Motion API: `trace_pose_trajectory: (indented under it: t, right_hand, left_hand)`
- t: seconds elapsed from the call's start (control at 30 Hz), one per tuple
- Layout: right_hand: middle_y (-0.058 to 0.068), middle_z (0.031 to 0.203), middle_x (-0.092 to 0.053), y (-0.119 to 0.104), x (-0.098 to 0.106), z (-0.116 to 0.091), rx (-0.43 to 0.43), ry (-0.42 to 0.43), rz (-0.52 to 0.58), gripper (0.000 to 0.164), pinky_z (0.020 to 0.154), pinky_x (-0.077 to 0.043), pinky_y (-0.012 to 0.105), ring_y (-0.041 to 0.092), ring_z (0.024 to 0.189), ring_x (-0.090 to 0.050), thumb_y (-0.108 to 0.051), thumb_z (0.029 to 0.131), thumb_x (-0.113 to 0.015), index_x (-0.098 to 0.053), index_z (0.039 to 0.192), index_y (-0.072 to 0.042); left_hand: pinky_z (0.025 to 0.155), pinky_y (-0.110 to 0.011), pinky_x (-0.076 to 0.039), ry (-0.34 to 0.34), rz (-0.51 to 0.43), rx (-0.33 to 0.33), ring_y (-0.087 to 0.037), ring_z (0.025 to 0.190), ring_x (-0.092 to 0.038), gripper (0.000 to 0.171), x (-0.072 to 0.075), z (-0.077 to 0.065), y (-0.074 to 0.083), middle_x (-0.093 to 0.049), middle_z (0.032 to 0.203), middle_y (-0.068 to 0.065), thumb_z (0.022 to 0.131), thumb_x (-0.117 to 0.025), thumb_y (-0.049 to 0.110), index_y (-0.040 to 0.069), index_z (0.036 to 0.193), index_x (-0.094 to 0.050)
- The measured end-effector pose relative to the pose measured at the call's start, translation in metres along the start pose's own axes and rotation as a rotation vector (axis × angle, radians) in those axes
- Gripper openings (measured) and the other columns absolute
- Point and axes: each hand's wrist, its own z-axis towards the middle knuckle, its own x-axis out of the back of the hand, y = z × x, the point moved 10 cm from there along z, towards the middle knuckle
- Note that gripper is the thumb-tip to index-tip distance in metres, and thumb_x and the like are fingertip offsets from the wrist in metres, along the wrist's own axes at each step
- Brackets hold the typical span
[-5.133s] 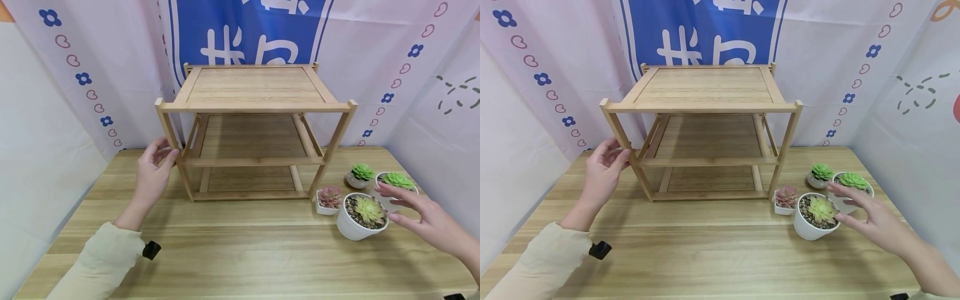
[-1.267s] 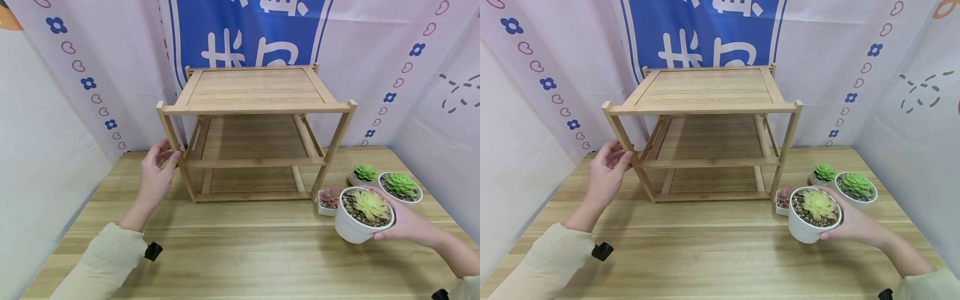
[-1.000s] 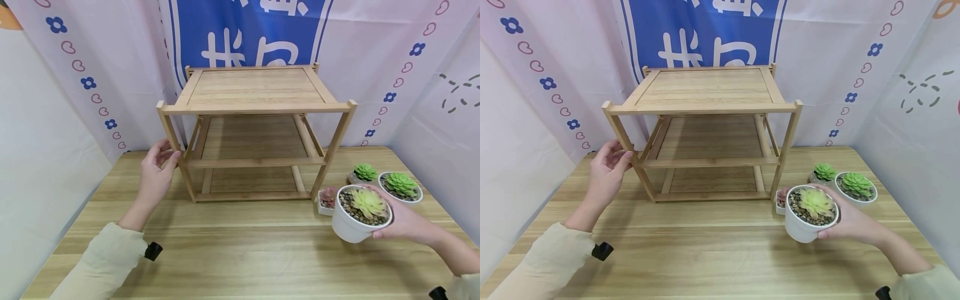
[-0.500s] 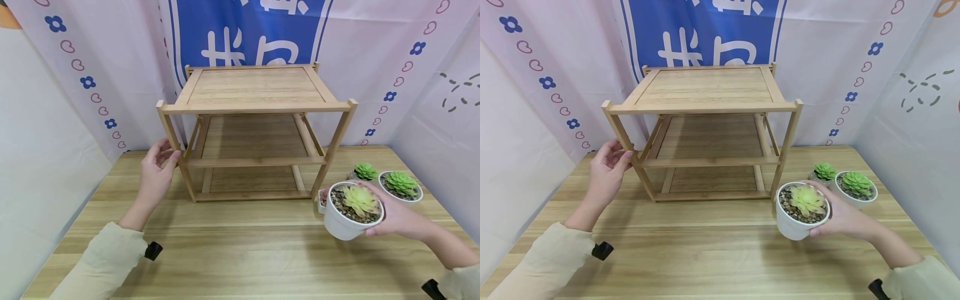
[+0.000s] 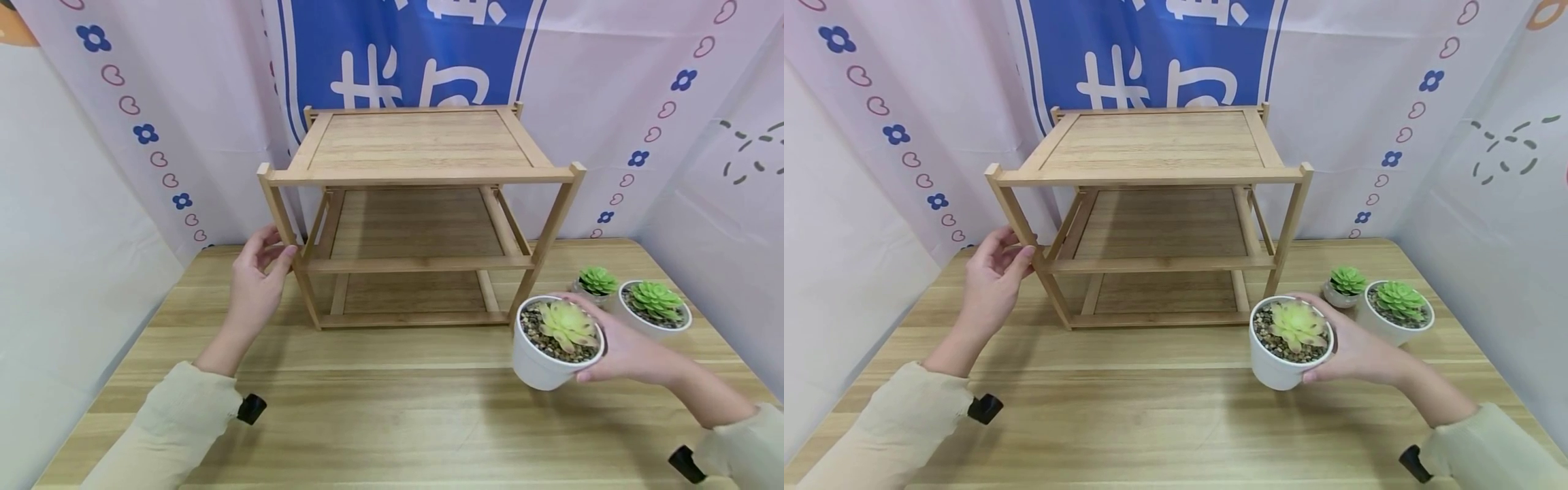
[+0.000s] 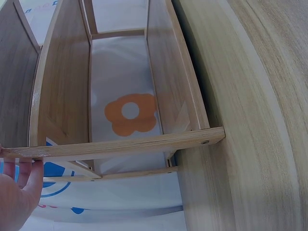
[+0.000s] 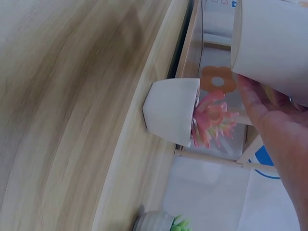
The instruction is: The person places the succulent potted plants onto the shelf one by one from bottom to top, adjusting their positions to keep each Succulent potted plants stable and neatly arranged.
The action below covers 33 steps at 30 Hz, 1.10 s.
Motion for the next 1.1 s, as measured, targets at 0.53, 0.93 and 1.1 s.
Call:
trace_pose_trajectory:
  t: [0.53, 0.93, 1.1]
  right_hand:
    - [-0.01, 0.141, -0.053, -0.006, -0.025, 0.022, 0.016, -0.075, 0.119, 0.11, 0.105, -0.043, 0.021, 0.007, 0.126, -0.053, 0.007, 0.066, -0.088, -0.027, 0.156, -0.002]
    - [0.021, 0.142, -0.053, -0.001, -0.04, 0.037, -0.008, -0.091, 0.085, 0.112, 0.105, -0.043, 0.021, 0.006, 0.124, -0.054, 0.001, 0.065, -0.092, -0.025, 0.154, 0.005]
    - [0.032, 0.139, -0.049, 0.0, -0.048, 0.043, -0.035, -0.097, 0.088, 0.112, 0.104, -0.042, 0.021, 0.007, 0.122, -0.054, 0.001, 0.063, -0.092, -0.026, 0.154, 0.005]
  left_hand:
    - [0.093, -0.016, -0.054, -0.01, 0.005, 0.021, -0.026, 0.114, -0.059, 0.039, 0.0, 0.001, -0.001, -0.057, 0.13, -0.018, 0.105, -0.056, 0.005, -0.009, 0.141, -0.048]
    - [0.094, -0.018, -0.054, -0.032, -0.032, 0.063, -0.01, 0.111, -0.058, 0.043, 0.0, 0.003, -0.005, -0.054, 0.132, -0.02, 0.106, -0.055, 0.004, -0.01, 0.144, -0.043]
    - [0.094, -0.017, -0.054, -0.032, -0.046, 0.06, -0.01, 0.11, -0.058, 0.042, 0.0, 0.003, -0.005, -0.054, 0.131, -0.019, 0.105, -0.055, 0.002, -0.01, 0.144, -0.043]
